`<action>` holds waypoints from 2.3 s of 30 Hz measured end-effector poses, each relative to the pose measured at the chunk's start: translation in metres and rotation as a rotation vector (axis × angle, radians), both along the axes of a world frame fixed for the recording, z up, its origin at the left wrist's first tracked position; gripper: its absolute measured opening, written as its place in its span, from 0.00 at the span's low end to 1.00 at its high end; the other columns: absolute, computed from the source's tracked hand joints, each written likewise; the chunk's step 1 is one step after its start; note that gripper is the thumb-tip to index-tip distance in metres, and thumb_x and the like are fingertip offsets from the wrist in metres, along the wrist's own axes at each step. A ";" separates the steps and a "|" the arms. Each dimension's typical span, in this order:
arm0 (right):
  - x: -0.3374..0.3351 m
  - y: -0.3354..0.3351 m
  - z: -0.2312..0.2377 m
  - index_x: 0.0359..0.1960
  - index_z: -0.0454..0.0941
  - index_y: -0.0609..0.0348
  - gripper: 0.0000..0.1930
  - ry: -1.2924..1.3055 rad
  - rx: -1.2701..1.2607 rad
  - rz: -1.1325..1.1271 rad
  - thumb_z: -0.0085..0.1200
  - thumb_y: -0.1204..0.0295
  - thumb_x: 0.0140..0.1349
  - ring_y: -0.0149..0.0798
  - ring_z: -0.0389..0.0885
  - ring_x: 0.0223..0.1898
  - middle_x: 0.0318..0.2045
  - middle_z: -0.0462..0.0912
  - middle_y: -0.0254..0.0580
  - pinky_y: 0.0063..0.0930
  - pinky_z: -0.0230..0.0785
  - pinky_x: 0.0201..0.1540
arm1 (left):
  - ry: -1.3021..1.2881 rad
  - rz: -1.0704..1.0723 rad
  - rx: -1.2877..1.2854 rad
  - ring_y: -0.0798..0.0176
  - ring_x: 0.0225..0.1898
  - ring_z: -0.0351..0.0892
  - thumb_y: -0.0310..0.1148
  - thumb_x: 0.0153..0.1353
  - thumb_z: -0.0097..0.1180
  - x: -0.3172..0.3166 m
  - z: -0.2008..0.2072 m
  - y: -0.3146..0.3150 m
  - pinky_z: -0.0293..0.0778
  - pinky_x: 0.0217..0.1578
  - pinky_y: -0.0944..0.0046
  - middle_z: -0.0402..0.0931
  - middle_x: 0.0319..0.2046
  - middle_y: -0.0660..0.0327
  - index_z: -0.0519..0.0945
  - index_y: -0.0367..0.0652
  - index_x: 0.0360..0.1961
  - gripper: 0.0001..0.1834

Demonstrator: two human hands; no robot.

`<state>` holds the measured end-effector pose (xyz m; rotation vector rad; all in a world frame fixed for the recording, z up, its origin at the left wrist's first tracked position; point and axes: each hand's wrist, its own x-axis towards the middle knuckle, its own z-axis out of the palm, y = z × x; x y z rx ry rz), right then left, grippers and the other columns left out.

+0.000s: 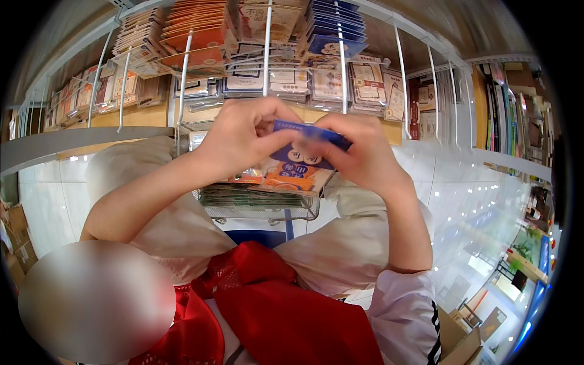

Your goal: The person sorts through packaged stationery items from a wire basket by hand and places them into the shelf display slots.

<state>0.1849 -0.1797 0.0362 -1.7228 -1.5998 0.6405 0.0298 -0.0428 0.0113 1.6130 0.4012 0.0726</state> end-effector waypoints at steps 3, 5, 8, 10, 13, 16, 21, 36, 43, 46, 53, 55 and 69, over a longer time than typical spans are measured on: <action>0.008 -0.014 0.000 0.31 0.75 0.61 0.07 0.177 -0.117 -0.169 0.57 0.73 0.52 0.30 0.75 0.22 0.22 0.78 0.39 0.22 0.67 0.26 | -0.118 0.112 0.081 0.72 0.38 0.76 0.21 0.54 0.55 0.012 0.002 -0.004 0.74 0.33 0.75 0.75 0.40 0.58 0.76 0.35 0.37 0.08; 0.013 -0.019 0.007 0.30 0.74 0.65 0.06 0.399 -0.230 -0.367 0.55 0.75 0.54 0.24 0.74 0.24 0.22 0.78 0.38 0.20 0.66 0.27 | -0.241 0.076 0.245 0.71 0.38 0.76 0.20 0.53 0.55 0.024 0.000 -0.004 0.74 0.34 0.75 0.74 0.41 0.59 0.77 0.36 0.37 0.09; 0.028 -0.030 -0.005 0.33 0.72 0.64 0.06 0.518 -0.284 -0.387 0.53 0.75 0.57 0.19 0.70 0.25 0.24 0.77 0.33 0.13 0.63 0.26 | -0.365 0.003 0.405 0.68 0.39 0.76 0.18 0.51 0.54 0.035 -0.008 -0.012 0.75 0.36 0.74 0.72 0.44 0.59 0.78 0.40 0.40 0.13; 0.037 -0.036 -0.015 0.32 0.72 0.64 0.07 0.466 -0.296 -0.386 0.54 0.73 0.57 0.20 0.70 0.25 0.24 0.77 0.33 0.13 0.63 0.26 | -0.329 -0.056 0.442 0.66 0.40 0.75 0.18 0.51 0.53 0.040 -0.014 -0.019 0.76 0.37 0.71 0.71 0.46 0.59 0.78 0.40 0.40 0.14; 0.043 -0.039 -0.023 0.31 0.73 0.64 0.08 0.281 -0.370 -0.379 0.54 0.72 0.57 0.21 0.70 0.25 0.25 0.76 0.33 0.15 0.63 0.26 | -0.345 -0.048 0.541 0.63 0.39 0.76 0.17 0.51 0.53 0.045 -0.024 -0.026 0.75 0.39 0.68 0.70 0.46 0.58 0.77 0.39 0.40 0.15; 0.042 -0.038 -0.026 0.26 0.75 0.67 0.09 0.304 -0.319 -0.422 0.56 0.71 0.50 0.37 0.73 0.23 0.21 0.77 0.46 0.28 0.65 0.29 | -0.352 -0.054 0.591 0.57 0.40 0.76 0.18 0.50 0.53 0.045 -0.029 -0.027 0.74 0.39 0.64 0.70 0.45 0.57 0.77 0.38 0.39 0.13; 0.037 -0.028 -0.021 0.29 0.75 0.63 0.08 -0.061 -0.363 -0.345 0.53 0.70 0.54 0.37 0.73 0.23 0.22 0.77 0.43 0.28 0.65 0.30 | -0.321 -0.092 0.611 0.54 0.38 0.76 0.20 0.47 0.52 0.039 -0.034 -0.025 0.73 0.38 0.60 0.69 0.46 0.56 0.76 0.36 0.37 0.13; 0.074 0.060 -0.052 0.35 0.80 0.51 0.13 -0.727 -0.229 -0.661 0.52 0.58 0.55 0.55 0.78 0.34 0.29 0.80 0.51 0.44 0.71 0.36 | -0.409 -0.269 1.226 0.54 0.57 0.63 0.27 0.50 0.48 0.021 -0.044 -0.021 0.63 0.56 0.60 0.66 0.53 0.57 0.74 0.37 0.41 0.15; 0.071 0.074 -0.045 0.39 0.73 0.52 0.15 -0.821 -0.171 -0.752 0.54 0.59 0.54 0.52 0.78 0.35 0.31 0.80 0.46 0.43 0.70 0.36 | 0.050 -0.762 1.174 0.56 0.50 0.69 0.29 0.49 0.50 -0.020 -0.074 0.013 0.62 0.55 0.61 0.71 0.44 0.57 0.76 0.37 0.40 0.15; 0.070 0.072 -0.041 0.40 0.70 0.52 0.16 -0.837 -0.157 -0.763 0.55 0.62 0.53 0.49 0.77 0.37 0.37 0.77 0.40 0.41 0.69 0.38 | 0.407 -0.897 1.265 0.57 0.49 0.69 0.31 0.49 0.53 -0.046 -0.095 0.021 0.62 0.55 0.60 0.71 0.44 0.56 0.76 0.38 0.39 0.15; 0.067 0.056 -0.025 0.43 0.69 0.54 0.16 -0.759 0.019 -0.795 0.53 0.64 0.55 0.46 0.76 0.42 0.43 0.75 0.40 0.38 0.69 0.40 | 0.667 -0.997 1.211 0.45 0.59 0.57 0.43 0.44 0.63 -0.099 -0.172 0.015 0.54 0.58 0.43 0.55 0.60 0.52 0.63 0.43 0.57 0.38; 0.063 0.051 -0.023 0.43 0.70 0.55 0.15 -0.746 0.044 -0.785 0.53 0.64 0.55 0.46 0.76 0.42 0.42 0.75 0.40 0.38 0.69 0.40 | 0.899 -0.970 1.267 0.36 0.65 0.41 0.42 0.51 0.57 -0.103 -0.175 -0.001 0.49 0.57 0.36 0.31 0.67 0.52 0.41 0.50 0.67 0.48; 0.058 0.041 -0.014 0.42 0.71 0.57 0.15 -0.626 0.080 -0.749 0.52 0.65 0.55 0.42 0.78 0.34 0.41 0.76 0.40 0.36 0.68 0.39 | 0.850 -0.814 1.333 0.33 0.59 0.56 0.30 0.53 0.52 -0.113 -0.174 0.015 0.67 0.51 0.49 0.42 0.64 0.44 0.50 0.42 0.64 0.38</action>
